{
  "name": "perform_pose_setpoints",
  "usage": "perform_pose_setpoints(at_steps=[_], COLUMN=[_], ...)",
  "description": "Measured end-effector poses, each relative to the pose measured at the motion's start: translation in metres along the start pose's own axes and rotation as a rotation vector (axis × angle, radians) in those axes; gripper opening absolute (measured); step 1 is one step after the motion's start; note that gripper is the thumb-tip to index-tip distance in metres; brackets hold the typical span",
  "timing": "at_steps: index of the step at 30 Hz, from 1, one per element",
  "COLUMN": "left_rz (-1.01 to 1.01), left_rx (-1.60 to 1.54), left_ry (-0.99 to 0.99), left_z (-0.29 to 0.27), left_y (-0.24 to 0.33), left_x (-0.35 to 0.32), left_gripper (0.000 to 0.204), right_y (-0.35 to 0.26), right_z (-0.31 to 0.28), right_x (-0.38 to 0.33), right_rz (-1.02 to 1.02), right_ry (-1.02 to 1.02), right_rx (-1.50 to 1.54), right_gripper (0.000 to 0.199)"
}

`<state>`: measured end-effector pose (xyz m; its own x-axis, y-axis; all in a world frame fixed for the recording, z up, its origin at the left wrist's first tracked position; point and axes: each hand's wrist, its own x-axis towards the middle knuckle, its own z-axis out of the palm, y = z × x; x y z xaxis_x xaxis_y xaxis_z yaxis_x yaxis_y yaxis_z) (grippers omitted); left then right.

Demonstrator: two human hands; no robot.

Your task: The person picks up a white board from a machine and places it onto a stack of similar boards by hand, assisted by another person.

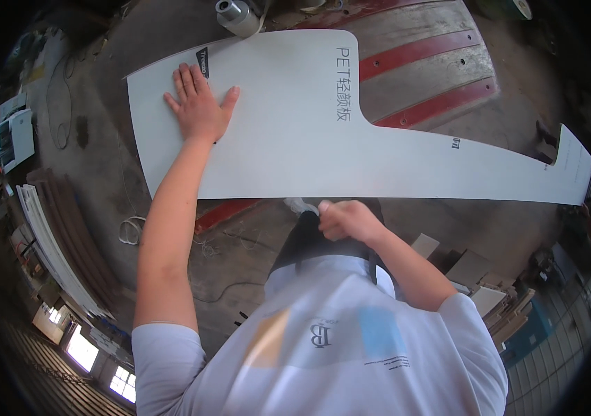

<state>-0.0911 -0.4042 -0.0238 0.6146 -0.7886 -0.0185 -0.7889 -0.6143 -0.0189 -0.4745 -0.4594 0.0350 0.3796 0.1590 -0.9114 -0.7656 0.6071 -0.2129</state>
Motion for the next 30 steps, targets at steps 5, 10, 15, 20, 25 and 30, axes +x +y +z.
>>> perform_pose_setpoints(at_steps=[5, 10, 15, 20, 25, 30], left_rz=[-0.001, 0.006, 0.021, 0.038, 0.041, 0.061], left_rx=[0.012, -0.014, -0.031, -0.016, -0.022, -0.046], left_ry=[0.011, -0.008, 0.017, 0.017, 0.032, 0.053], left_z=[0.005, 0.011, 0.017, 0.020, 0.027, 0.031], left_y=[-0.009, -0.013, -0.021, -0.024, -0.029, -0.027], left_x=[0.002, 0.005, 0.005, 0.010, 0.009, 0.010], left_gripper=[0.106, 0.105, 0.105, 0.104, 0.103, 0.101], right_y=[-0.074, -0.133, -0.140, -0.141, -0.141, -0.145], right_z=[-0.014, -0.055, -0.053, -0.051, -0.046, -0.053], right_x=[-0.012, 0.052, 0.082, 0.090, 0.091, 0.093], right_rz=[-1.111, -1.016, -0.978, -0.975, -0.938, -0.981], right_ry=[0.809, 1.012, 0.995, 1.002, 1.033, 1.072], right_rx=[-1.022, -1.324, -1.384, -1.384, -1.392, -1.424], right_gripper=[0.039, 0.080, 0.099, 0.101, 0.101, 0.099])
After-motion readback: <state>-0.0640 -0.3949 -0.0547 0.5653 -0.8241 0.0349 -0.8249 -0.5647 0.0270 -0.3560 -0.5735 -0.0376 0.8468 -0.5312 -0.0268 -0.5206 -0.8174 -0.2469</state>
